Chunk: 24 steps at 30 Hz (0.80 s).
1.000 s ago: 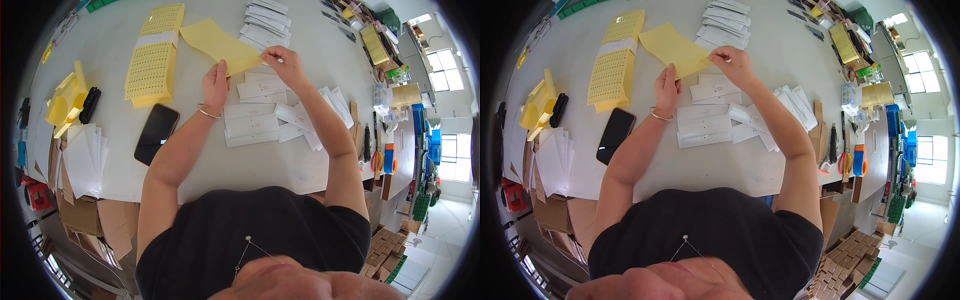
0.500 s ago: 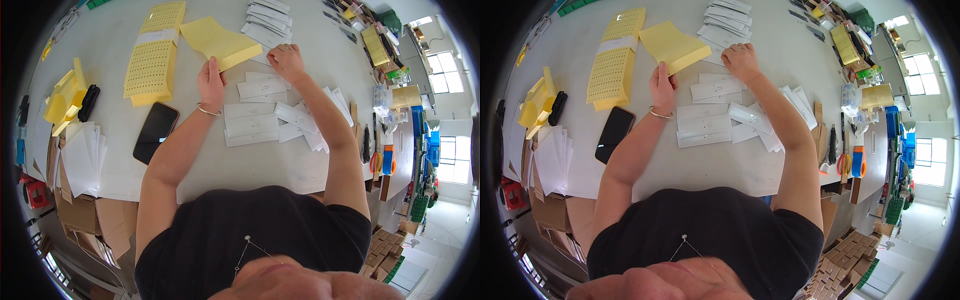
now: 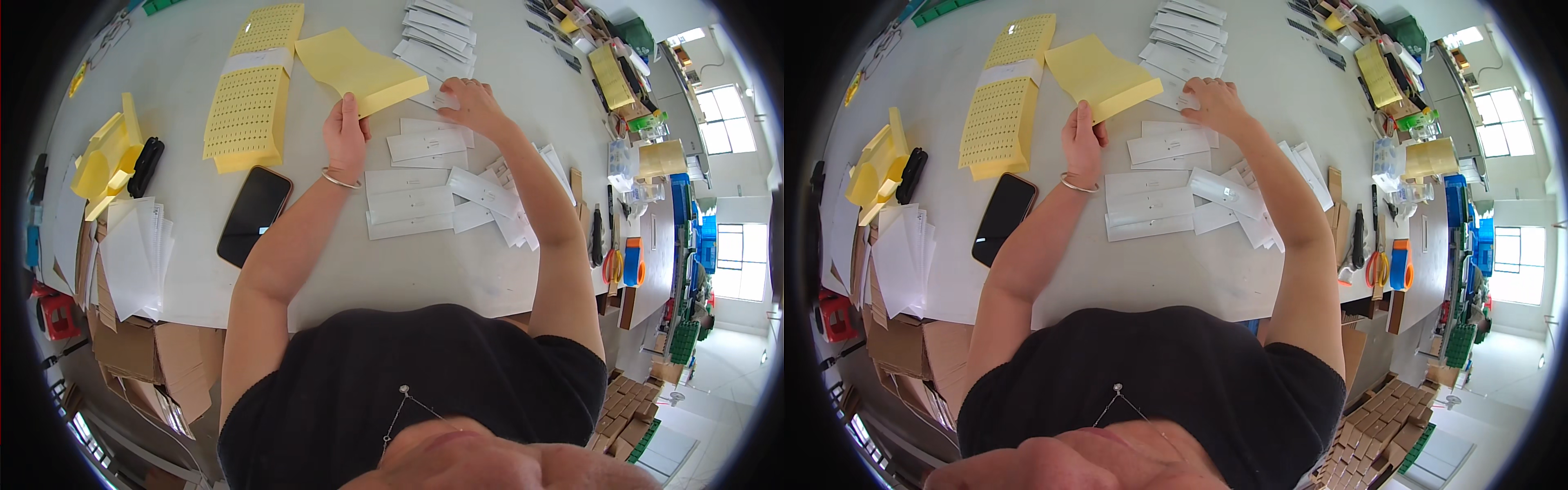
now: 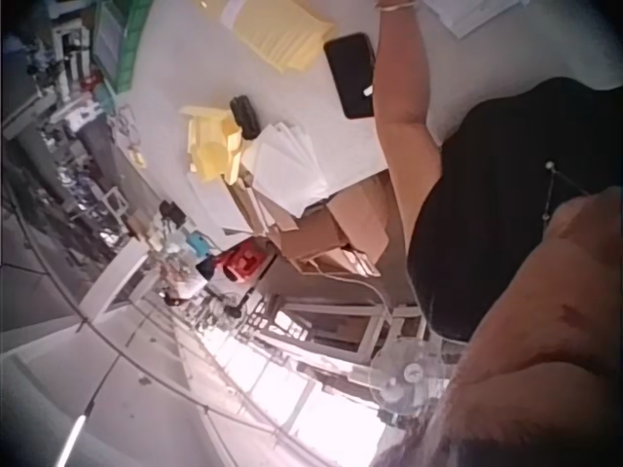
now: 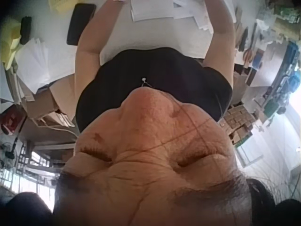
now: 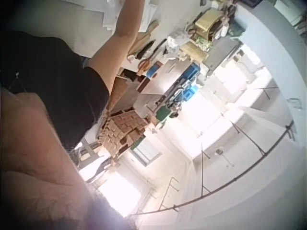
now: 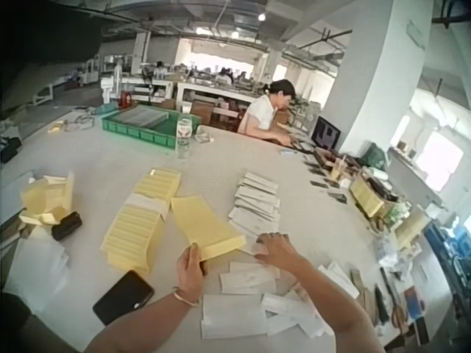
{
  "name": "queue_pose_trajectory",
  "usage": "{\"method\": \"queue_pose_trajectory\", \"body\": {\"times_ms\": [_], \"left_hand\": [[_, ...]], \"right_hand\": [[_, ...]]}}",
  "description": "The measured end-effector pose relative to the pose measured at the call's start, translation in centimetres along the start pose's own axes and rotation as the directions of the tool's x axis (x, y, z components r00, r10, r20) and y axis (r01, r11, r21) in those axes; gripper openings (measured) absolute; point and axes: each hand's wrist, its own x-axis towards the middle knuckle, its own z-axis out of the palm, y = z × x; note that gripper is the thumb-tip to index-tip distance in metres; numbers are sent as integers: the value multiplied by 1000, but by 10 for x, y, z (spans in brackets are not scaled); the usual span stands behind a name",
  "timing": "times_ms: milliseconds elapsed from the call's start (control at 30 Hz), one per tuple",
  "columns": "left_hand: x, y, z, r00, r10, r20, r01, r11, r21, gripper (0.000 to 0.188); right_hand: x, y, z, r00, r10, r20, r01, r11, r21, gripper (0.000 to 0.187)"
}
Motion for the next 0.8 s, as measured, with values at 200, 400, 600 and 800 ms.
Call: {"method": "queue_pose_trajectory", "body": {"times_ms": [200, 400, 600, 800], "left_hand": [[-1, 3, 1, 996, -65, 64, 66, 998, -14, 44], [1, -6, 0, 990, -60, 126, 42, 989, 143, 46], [6, -22, -2, 983, 100, 153, -137, 958, 252, 46], [-2, -9, 2, 964, 172, 201, -239, 890, 389, 49]], "right_hand": [[-25, -20, -17, 957, -269, 114, 243, 950, 196, 24], [-19, -89, -2, 850, -353, -392, 477, 831, 287, 15], [-8, -101, 15, 757, -416, -504, 532, 840, 107, 14], [-9, -101, 13, 767, -460, -447, 511, 859, -7, 8]]}}
